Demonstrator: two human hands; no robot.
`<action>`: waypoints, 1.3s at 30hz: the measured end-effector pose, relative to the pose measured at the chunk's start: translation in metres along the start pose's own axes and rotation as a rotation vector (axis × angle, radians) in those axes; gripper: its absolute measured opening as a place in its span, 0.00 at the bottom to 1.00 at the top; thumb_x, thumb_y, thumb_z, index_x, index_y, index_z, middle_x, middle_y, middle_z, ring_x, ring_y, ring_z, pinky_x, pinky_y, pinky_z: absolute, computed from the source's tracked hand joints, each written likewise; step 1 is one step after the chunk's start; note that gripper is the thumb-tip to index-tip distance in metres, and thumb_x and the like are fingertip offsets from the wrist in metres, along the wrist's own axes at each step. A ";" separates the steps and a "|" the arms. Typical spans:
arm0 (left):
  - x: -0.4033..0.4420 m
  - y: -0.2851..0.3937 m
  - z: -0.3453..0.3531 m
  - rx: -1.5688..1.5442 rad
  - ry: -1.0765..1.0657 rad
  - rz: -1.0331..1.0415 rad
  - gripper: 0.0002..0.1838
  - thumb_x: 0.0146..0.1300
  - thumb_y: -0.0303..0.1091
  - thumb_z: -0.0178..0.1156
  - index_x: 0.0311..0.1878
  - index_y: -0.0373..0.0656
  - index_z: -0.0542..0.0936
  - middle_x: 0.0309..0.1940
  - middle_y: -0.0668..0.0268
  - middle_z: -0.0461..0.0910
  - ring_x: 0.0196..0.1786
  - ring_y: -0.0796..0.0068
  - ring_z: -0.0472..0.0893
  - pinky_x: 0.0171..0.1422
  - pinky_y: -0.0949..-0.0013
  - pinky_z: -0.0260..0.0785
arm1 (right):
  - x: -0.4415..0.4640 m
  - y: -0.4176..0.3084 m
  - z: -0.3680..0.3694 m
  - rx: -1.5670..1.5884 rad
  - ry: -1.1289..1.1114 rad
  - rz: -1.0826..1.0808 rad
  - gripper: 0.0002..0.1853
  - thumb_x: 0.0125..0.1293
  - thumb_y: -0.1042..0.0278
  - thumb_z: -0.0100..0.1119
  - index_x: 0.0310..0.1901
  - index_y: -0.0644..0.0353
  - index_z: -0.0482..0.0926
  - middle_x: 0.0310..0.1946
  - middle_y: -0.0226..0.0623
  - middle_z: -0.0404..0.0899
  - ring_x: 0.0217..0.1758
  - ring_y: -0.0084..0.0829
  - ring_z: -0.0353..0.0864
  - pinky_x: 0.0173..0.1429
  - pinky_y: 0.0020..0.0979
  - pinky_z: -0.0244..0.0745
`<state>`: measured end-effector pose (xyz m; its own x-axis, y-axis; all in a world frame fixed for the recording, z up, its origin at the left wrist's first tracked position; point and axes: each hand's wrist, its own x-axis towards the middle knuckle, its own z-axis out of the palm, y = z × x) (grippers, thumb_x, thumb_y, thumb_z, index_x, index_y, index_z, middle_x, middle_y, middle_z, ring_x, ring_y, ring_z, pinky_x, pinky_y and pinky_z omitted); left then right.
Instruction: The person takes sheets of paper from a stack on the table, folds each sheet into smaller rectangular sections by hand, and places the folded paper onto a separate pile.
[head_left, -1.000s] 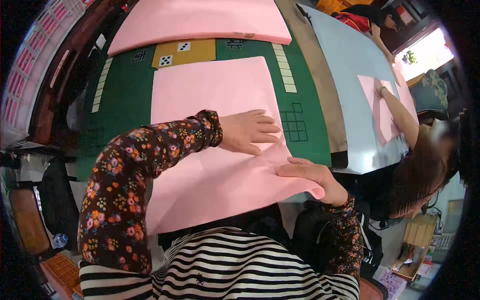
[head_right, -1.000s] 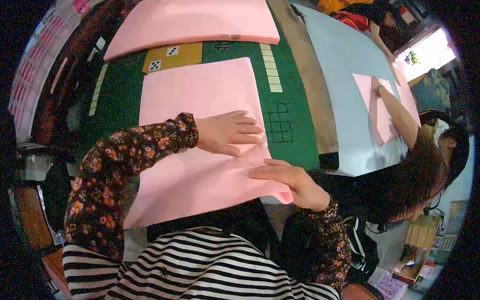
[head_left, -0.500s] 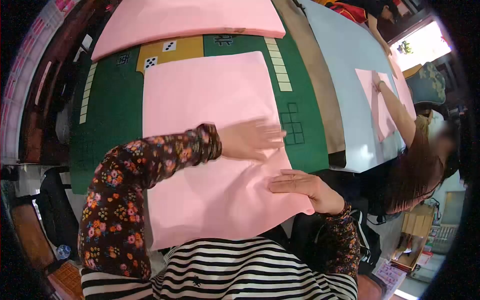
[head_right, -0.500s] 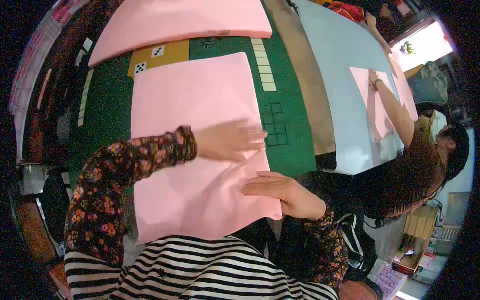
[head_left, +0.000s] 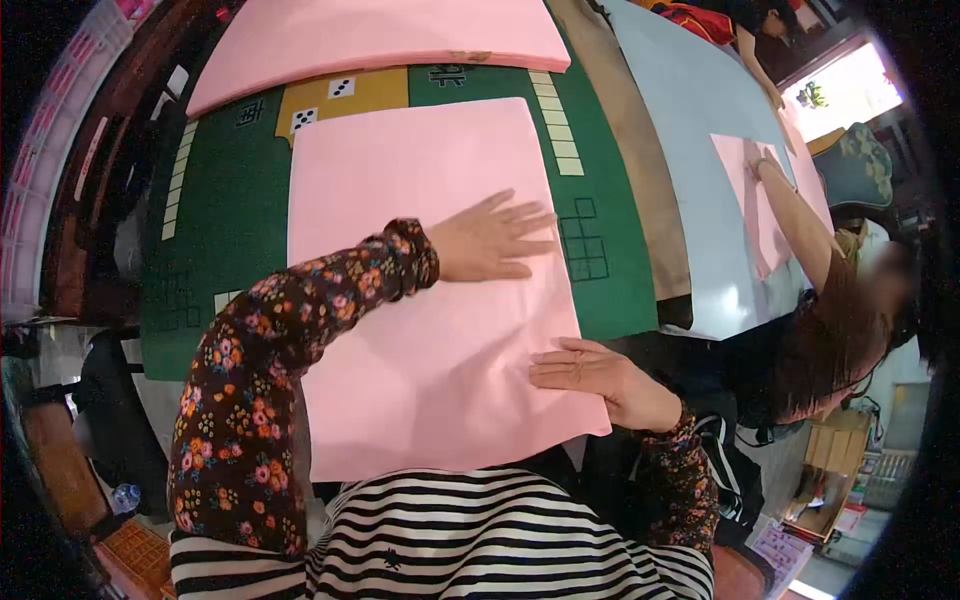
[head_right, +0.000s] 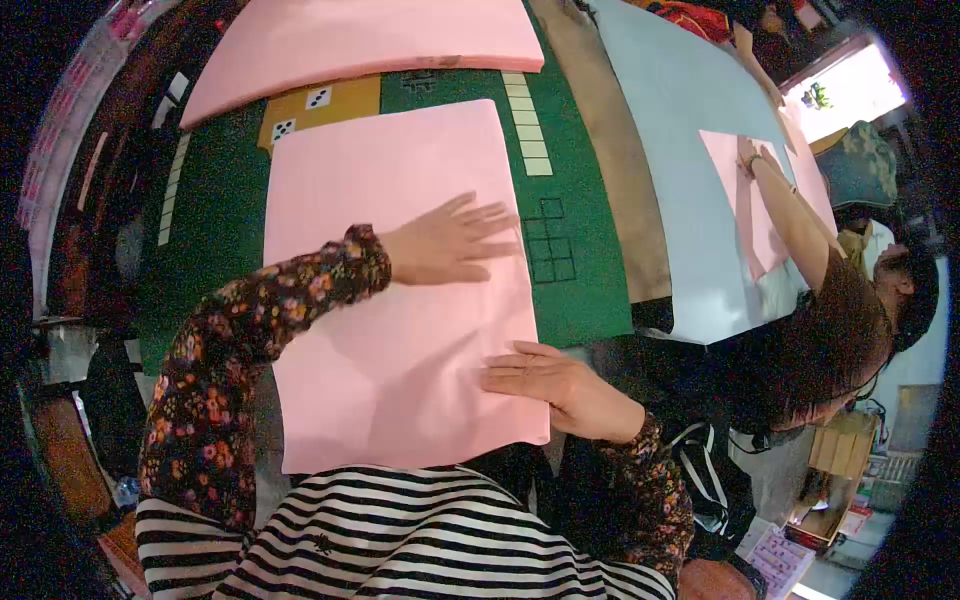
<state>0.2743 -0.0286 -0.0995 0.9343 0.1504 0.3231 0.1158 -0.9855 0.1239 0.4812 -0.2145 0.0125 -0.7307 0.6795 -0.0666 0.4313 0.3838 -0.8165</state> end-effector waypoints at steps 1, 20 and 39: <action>0.000 -0.002 -0.001 0.035 -0.014 -0.007 0.26 0.72 0.49 0.42 0.69 0.51 0.65 0.74 0.57 0.55 0.77 0.59 0.53 0.77 0.45 0.42 | 0.001 -0.001 -0.003 -0.003 -0.001 -0.003 0.26 0.57 0.78 0.58 0.61 0.58 0.75 0.61 0.37 0.75 0.67 0.37 0.71 0.76 0.46 0.54; -0.118 -0.031 -0.082 -1.921 -0.267 -0.747 0.30 0.77 0.52 0.37 0.73 0.42 0.60 0.68 0.61 0.67 0.67 0.74 0.67 0.72 0.69 0.57 | 0.144 0.071 -0.138 0.510 0.116 0.371 0.17 0.64 0.69 0.54 0.50 0.71 0.79 0.45 0.40 0.82 0.49 0.30 0.81 0.53 0.31 0.76; -0.219 0.006 -0.087 -1.296 0.619 -1.424 0.17 0.71 0.33 0.54 0.57 0.33 0.76 0.47 0.64 0.82 0.46 0.78 0.81 0.53 0.72 0.74 | 0.211 0.164 -0.148 1.191 0.359 0.596 0.21 0.74 0.58 0.49 0.59 0.65 0.72 0.51 0.39 0.80 0.53 0.33 0.81 0.57 0.34 0.78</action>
<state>0.0412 -0.0607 -0.0877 0.1624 0.8959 -0.4136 -0.0049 0.4199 0.9076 0.4765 0.0842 -0.0503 -0.3430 0.7433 -0.5744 -0.2143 -0.6573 -0.7225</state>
